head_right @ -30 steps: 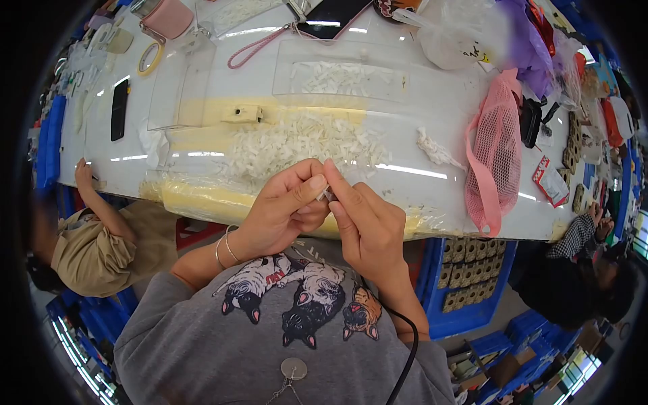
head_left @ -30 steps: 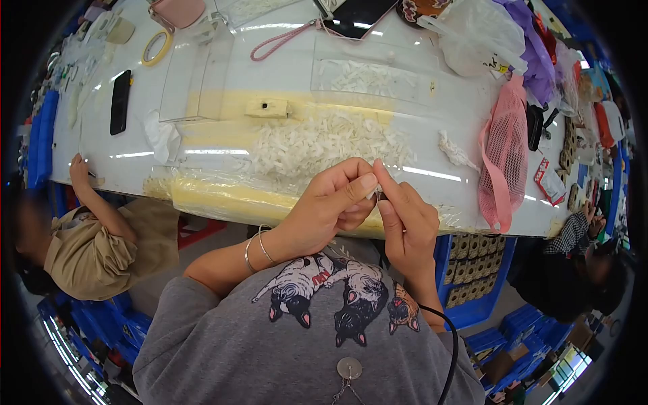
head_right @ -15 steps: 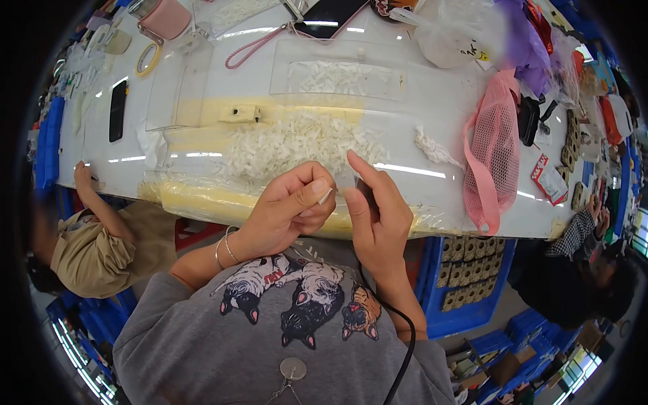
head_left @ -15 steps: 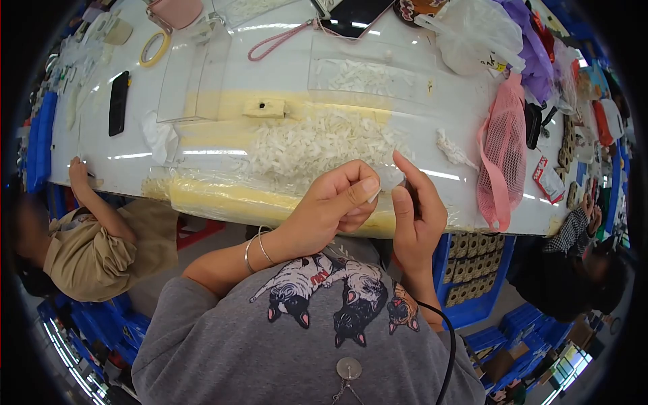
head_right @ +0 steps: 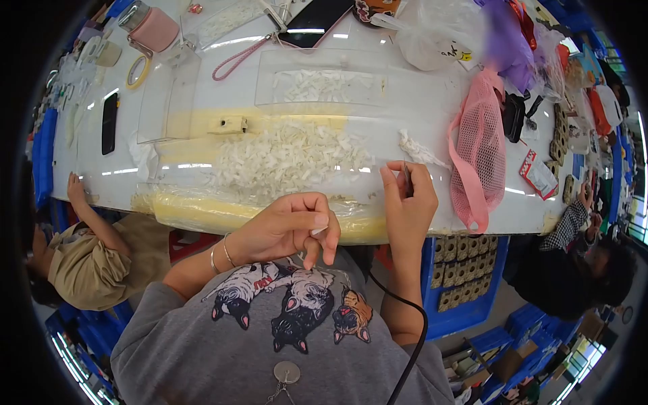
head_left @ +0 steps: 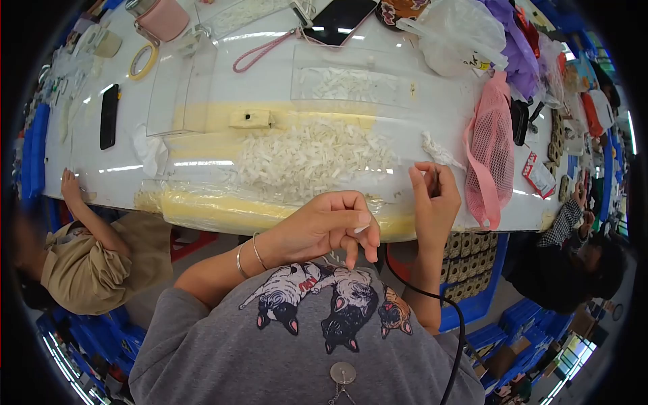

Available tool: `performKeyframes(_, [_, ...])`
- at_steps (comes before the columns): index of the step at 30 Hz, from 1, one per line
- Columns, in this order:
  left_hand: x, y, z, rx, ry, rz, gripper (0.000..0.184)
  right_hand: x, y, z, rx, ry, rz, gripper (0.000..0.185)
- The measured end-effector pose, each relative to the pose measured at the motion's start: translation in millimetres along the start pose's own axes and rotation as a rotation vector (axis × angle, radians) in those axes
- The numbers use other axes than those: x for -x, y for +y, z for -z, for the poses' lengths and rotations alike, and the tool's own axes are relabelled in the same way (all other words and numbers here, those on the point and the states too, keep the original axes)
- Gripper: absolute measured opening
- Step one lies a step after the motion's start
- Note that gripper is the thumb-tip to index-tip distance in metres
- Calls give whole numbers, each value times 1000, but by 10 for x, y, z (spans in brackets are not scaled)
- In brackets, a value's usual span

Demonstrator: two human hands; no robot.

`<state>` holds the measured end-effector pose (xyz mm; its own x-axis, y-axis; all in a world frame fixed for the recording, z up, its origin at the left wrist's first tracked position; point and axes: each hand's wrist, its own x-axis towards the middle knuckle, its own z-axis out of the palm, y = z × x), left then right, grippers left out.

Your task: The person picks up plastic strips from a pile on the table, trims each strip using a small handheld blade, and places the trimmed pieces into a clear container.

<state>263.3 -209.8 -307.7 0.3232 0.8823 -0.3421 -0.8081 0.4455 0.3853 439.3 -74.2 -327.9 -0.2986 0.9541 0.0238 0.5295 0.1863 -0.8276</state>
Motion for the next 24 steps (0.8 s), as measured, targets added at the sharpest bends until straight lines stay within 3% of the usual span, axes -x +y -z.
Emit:
performKeyframes(8, [-58, -81, 134, 77, 35, -83, 11, -114, 120, -213, 107, 2, 219, 13])
performKeyframes(22, [-186, 84, 54, -202, 232, -116, 11, -190, 86, -252, 258, 29, 375, 11])
performKeyframes(24, [-241, 100, 31, -181, 232, -128, 13, -135, -50, -163, -50, -78, 280, 10])
